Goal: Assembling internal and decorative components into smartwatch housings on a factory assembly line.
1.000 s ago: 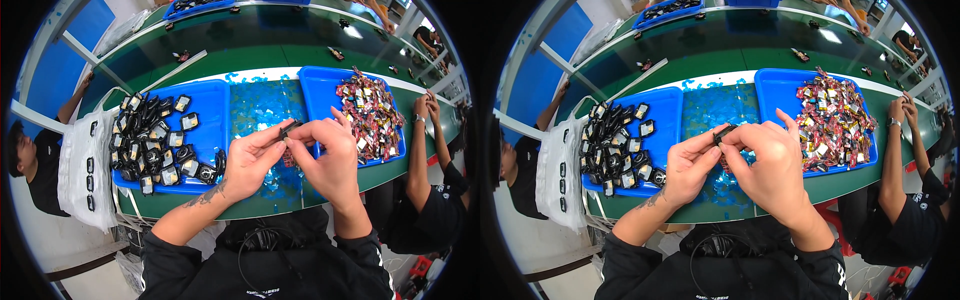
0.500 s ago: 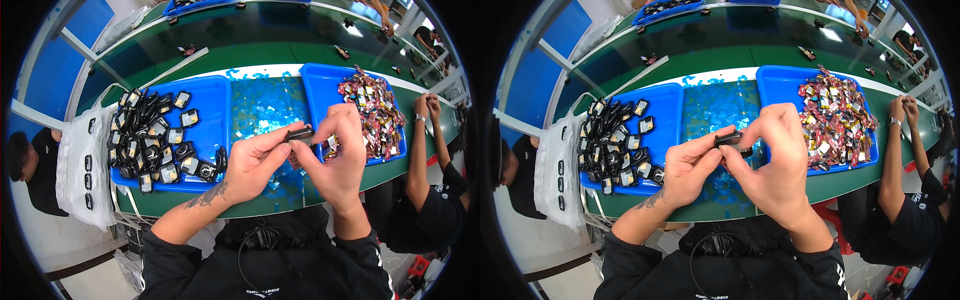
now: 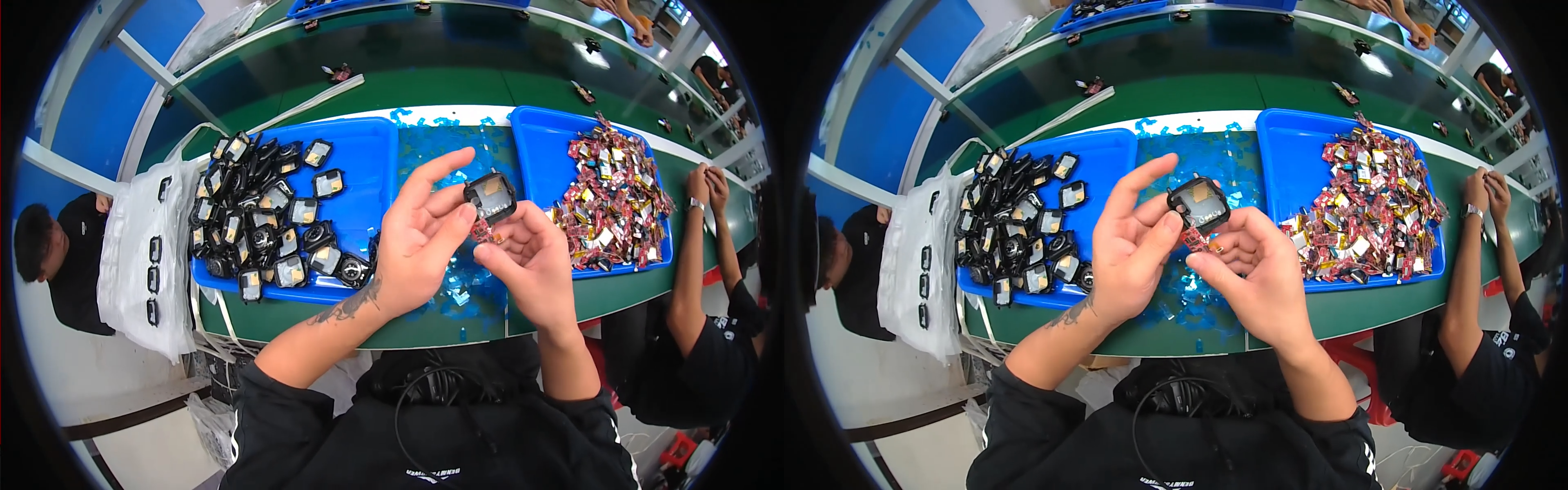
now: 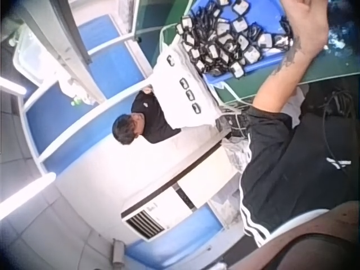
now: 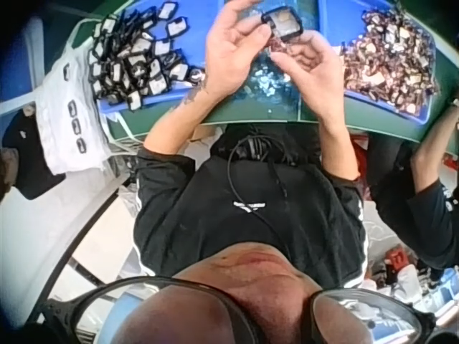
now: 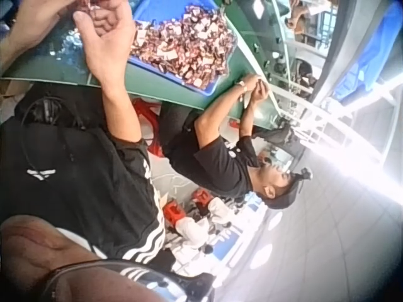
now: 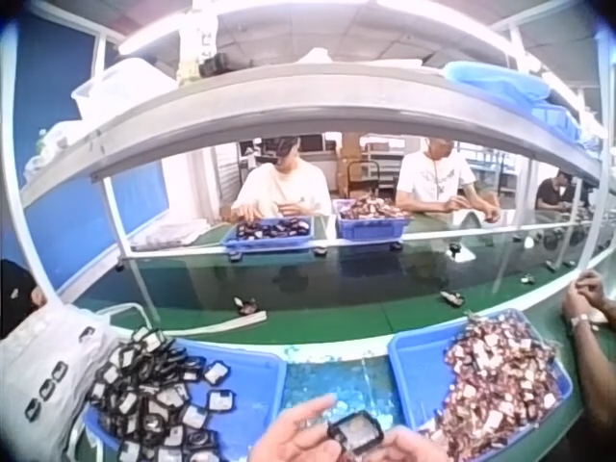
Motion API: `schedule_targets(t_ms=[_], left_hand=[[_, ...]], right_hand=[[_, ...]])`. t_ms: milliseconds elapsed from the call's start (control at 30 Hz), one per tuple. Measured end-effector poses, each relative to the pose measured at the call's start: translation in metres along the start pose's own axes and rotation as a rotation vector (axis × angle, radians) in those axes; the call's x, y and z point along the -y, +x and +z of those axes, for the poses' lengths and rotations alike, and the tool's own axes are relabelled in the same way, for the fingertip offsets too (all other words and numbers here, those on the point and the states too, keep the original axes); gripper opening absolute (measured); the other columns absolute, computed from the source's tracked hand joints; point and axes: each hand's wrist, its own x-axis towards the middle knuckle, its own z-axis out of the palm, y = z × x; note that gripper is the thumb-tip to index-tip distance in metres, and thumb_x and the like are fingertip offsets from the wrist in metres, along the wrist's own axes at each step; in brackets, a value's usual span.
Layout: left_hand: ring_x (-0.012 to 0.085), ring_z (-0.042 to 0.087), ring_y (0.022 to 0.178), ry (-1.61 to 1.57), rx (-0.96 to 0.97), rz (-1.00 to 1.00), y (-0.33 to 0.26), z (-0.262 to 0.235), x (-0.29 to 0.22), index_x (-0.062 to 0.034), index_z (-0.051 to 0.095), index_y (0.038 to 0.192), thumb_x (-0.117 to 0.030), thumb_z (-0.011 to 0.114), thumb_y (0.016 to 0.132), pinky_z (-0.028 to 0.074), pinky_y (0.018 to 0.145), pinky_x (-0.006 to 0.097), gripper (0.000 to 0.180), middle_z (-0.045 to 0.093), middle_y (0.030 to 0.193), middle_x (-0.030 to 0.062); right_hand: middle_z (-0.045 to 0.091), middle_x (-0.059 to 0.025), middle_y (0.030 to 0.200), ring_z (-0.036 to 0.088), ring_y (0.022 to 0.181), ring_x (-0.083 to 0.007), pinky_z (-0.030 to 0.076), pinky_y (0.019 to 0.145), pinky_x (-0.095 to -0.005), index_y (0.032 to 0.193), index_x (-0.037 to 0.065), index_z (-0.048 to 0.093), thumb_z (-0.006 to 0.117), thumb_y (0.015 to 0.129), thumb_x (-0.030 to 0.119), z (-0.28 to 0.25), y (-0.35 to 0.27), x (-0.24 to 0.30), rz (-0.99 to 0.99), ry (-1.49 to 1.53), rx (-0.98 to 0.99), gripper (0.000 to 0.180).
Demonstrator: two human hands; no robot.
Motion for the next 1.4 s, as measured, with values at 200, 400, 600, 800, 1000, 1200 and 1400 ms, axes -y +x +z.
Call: schedule_targets(t_ms=[200, 400, 600, 800, 1000, 1200, 1400], left_hand=[[0.024, 0.064, 0.106, 0.765, 0.116, 0.304, 0.0, -0.015, -0.01, 0.0006, 0.066, 0.111, 0.008, 0.05, 0.091, 0.05, 0.09, 0.032, 0.027, 0.062, 0.12, 0.0165], [0.0258, 0.065, 0.105, 0.866, 0.132, 0.279, 0.0, -0.007, -0.017, 0.0, 0.065, 0.119, 0.007, 0.05, 0.09, 0.053, 0.085, 0.032, 0.033, 0.063, 0.121, 0.018], [0.025, 0.066, 0.104, 0.638, 0.108, 0.202, -0.002, -0.011, -0.015, 0.0006, 0.065, 0.118, 0.005, 0.05, 0.091, 0.052, 0.086, 0.03, 0.031, 0.064, 0.119, 0.0174], [0.0271, 0.066, 0.104, 0.913, 0.16, 0.313, 0.003, -0.004, -0.028, 0.0002, 0.066, 0.117, 0.006, 0.055, 0.087, 0.053, 0.085, 0.031, 0.032, 0.064, 0.118, 0.0177], [0.0276, 0.069, 0.089, 1.125, 0.227, 0.472, 0.002, -0.016, -0.016, -0.0009, 0.07, 0.099, 0.003, 0.071, 0.073, 0.057, 0.075, 0.034, 0.026, 0.067, 0.11, 0.0127], [0.0251, 0.07, 0.086, 1.207, 0.238, 0.672, 0.004, -0.011, -0.019, -0.0015, 0.072, 0.091, 0.001, 0.076, 0.069, 0.057, 0.072, 0.032, 0.023, 0.069, 0.104, 0.0124], [0.0256, 0.07, 0.084, 1.28, 0.215, 0.727, 0.002, -0.008, -0.015, -0.0018, 0.071, 0.09, 0.001, 0.079, 0.067, 0.058, 0.071, 0.032, 0.024, 0.07, 0.102, 0.0126]], right_hand=[[0.059, -0.0034, 0.092, 0.057, 0.08, -0.006, 0.052, 0.066, -0.0209, 0.093, 0.001, 0.056, 0.075, 0.079, 0.001, -0.001, -0.002, 0.015, -0.201, -0.29, -0.115, 0.024], [0.057, -0.0055, 0.1, 0.06, 0.092, -0.0108, 0.058, 0.069, -0.025, 0.106, 0.004, 0.049, 0.068, 0.085, 0.002, -0.001, 0.0, 0.013, -0.172, -0.145, -0.02, 0.029], [0.059, -0.0014, 0.092, 0.06, 0.088, -0.0075, 0.056, 0.071, -0.0238, 0.113, 0.006, 0.043, 0.06, 0.094, 0.008, -0.003, 0.001, 0.016, 0.108, 0.196, 0.097, 0.026], [0.061, -0.003, 0.093, 0.061, 0.085, -0.0094, 0.053, 0.071, -0.0231, 0.11, 0.002, 0.05, 0.069, 0.083, -0.005, -0.002, 0.0, 0.022, -0.27, -0.085, -0.152, 0.034], [0.064, -0.0108, 0.085, 0.063, 0.075, -0.0248, 0.05, 0.064, -0.0343, 0.089, 0.001, 0.066, 0.08, 0.063, 0.001, -0.004, 0.002, 0.035, -0.996, -0.791, 0.159, 0.03], [0.065, -0.0111, 0.089, 0.063, 0.081, -0.0172, 0.051, 0.069, -0.0274, 0.094, -0.002, 0.067, 0.066, 0.082, -0.002, -0.023, -0.014, 0.025, -0.41, -0.372, -0.15, 0.012], [0.066, -0.0101, 0.089, 0.065, 0.078, -0.0132, 0.053, 0.068, -0.0244, 0.097, -0.003, 0.066, 0.072, 0.08, -0.002, -0.012, -0.01, 0.02, -0.33, -0.308, -0.019, 0.017]])
